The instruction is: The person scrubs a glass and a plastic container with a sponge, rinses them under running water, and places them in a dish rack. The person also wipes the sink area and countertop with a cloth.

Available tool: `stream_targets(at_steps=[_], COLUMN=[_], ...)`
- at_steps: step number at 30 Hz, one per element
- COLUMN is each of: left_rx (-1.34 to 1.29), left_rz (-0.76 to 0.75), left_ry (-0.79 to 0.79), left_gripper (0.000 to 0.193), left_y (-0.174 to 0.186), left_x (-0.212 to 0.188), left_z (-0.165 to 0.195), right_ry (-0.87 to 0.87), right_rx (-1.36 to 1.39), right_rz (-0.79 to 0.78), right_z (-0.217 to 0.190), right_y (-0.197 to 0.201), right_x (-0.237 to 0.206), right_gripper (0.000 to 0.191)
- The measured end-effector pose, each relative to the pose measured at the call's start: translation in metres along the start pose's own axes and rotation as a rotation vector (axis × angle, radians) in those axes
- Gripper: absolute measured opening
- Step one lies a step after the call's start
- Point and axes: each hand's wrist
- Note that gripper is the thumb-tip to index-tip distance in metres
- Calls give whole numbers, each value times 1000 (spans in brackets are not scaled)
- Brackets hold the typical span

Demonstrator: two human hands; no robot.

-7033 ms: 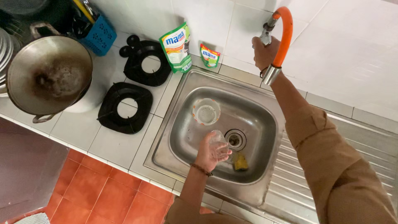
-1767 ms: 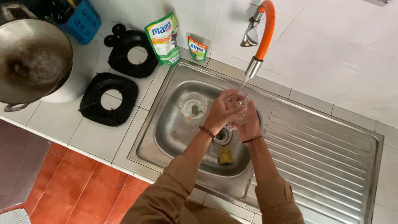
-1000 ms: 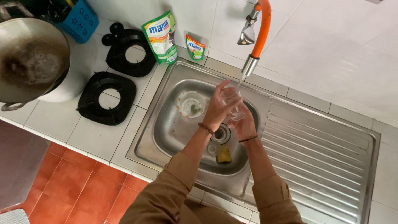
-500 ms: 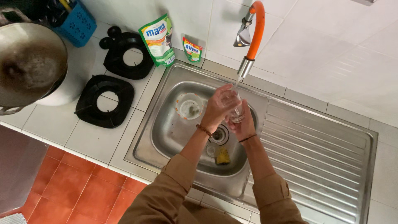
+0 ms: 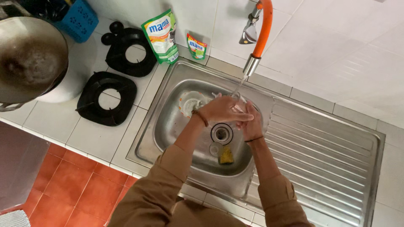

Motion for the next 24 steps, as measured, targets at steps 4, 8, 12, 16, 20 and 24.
stream_targets(at_steps=[4, 8, 12, 16, 20, 24], left_rx=[-48, -240, -288, -228, -228, -317], left_rz=[-127, -98, -92, -43, -57, -38], left_ry=[7, -62, -86, -74, -144, -80], left_gripper=[44, 36, 26, 25, 20, 23], left_y=[11, 5, 0, 0, 3, 1], left_x=[11, 13, 11, 11, 8, 7], left_z=[0, -9, -15, -13, -11, -20], right_ry=[86, 93, 35, -2, -18, 15], right_rx=[-242, -182, -164, -91, -108, -140], right_rz=[-76, 21, 7, 18, 79, 52], right_z=[-12, -21, -17, -10, -8, -7], right_y=[-8, -15, -12, -5, -4, -6], right_x=[-7, -9, -5, 1, 4, 5], right_gripper=[43, 41, 43, 42, 38, 43])
Point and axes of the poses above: each hand's wrist, its own x-axis towards the middle knuckle, its own y-axis out of the back of the hand, z = x × y, and after that the axes turned 2 degrees about z, right-handed
